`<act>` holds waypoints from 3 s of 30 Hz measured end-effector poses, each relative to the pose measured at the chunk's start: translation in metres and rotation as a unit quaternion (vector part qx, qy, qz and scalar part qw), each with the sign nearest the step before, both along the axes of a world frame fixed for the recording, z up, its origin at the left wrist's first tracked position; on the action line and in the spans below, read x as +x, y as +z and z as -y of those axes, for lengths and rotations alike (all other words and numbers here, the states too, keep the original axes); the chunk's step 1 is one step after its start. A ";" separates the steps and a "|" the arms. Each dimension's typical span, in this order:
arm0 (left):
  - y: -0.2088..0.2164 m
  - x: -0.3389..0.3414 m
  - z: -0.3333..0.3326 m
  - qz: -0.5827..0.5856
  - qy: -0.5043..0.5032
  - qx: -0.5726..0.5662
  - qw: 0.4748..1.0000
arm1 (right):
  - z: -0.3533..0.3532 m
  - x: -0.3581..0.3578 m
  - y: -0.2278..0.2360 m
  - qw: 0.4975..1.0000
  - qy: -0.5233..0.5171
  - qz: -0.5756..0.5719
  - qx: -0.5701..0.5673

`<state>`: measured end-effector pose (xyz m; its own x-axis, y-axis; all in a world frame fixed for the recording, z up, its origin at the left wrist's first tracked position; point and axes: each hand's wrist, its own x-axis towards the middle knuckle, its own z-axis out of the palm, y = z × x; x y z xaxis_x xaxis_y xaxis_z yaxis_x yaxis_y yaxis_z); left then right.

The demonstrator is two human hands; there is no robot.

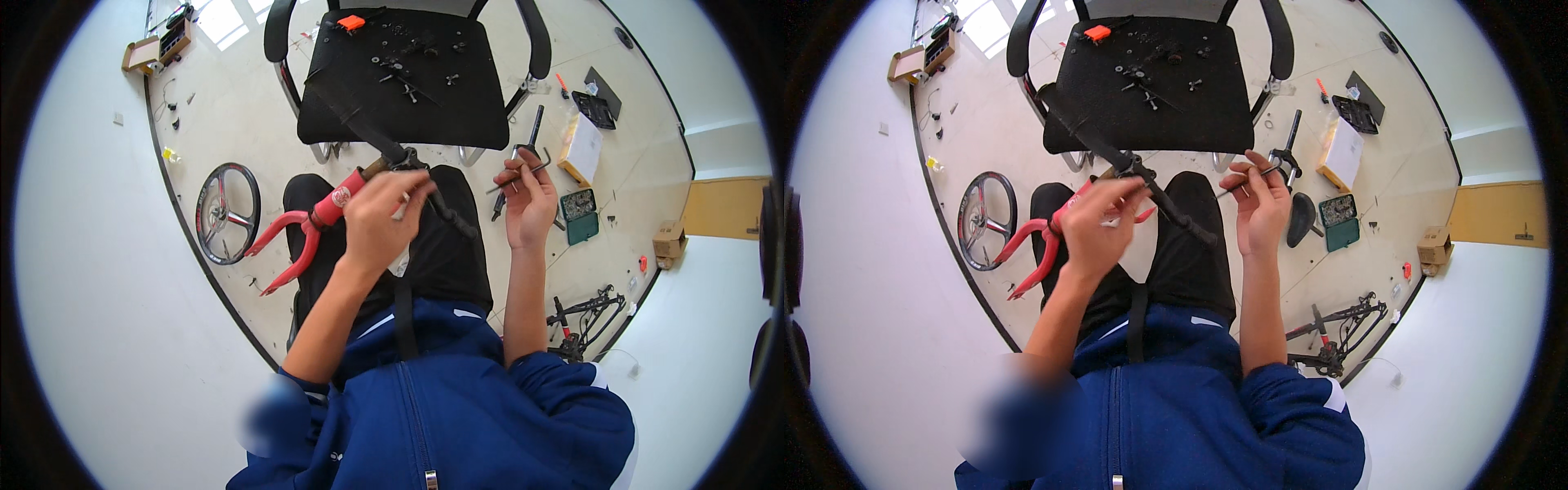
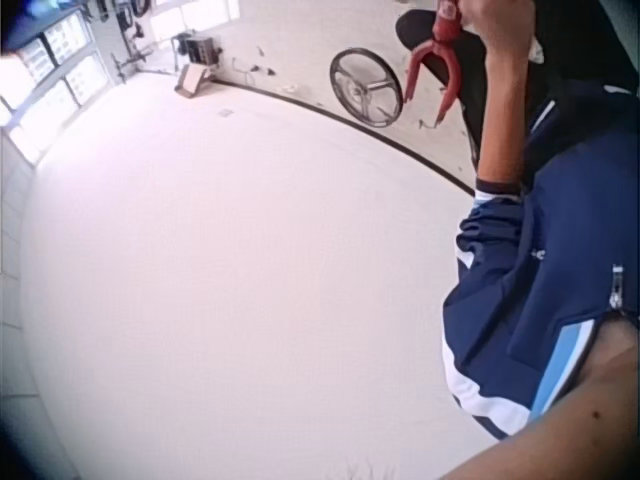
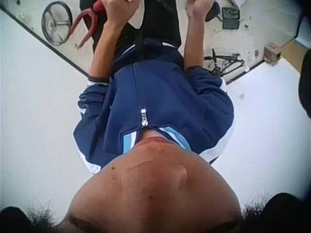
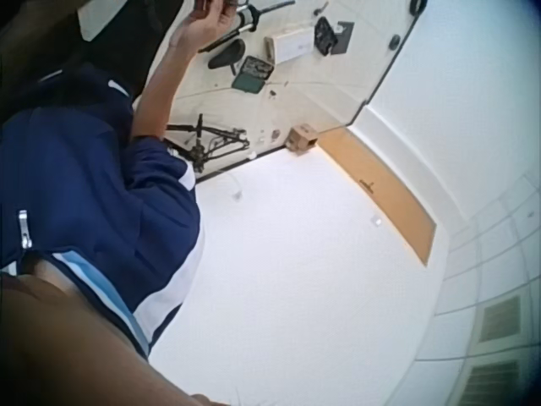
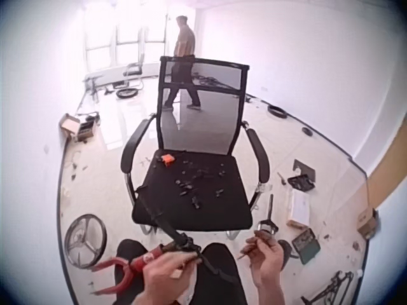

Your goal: The person assembles a bicycle wheel by attaching a brake disc to the hub and tightening it with an Allen key. They then place the wheel and a red fork on a chair.

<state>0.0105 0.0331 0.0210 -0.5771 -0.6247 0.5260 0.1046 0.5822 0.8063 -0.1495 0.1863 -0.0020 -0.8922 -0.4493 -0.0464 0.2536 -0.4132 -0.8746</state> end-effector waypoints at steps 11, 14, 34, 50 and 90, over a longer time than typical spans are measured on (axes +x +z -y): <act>-0.008 -0.193 0.122 0.281 -0.026 0.146 0.948 | -0.029 0.006 -0.004 0.998 0.027 0.048 0.042; 0.005 -0.182 0.142 0.264 -0.016 0.266 0.927 | -0.033 0.008 -0.001 0.995 0.041 0.060 0.066; -0.037 0.033 0.017 0.081 0.040 0.153 0.984 | 0.043 0.053 0.011 0.966 0.102 -0.187 0.145; -0.025 0.008 0.027 0.050 -0.003 -0.045 0.998 | 0.060 0.057 0.027 0.786 0.130 -0.565 0.217; -0.028 0.003 0.034 -0.018 0.030 -0.081 0.996 | 0.075 0.074 0.015 0.875 0.034 -0.467 0.126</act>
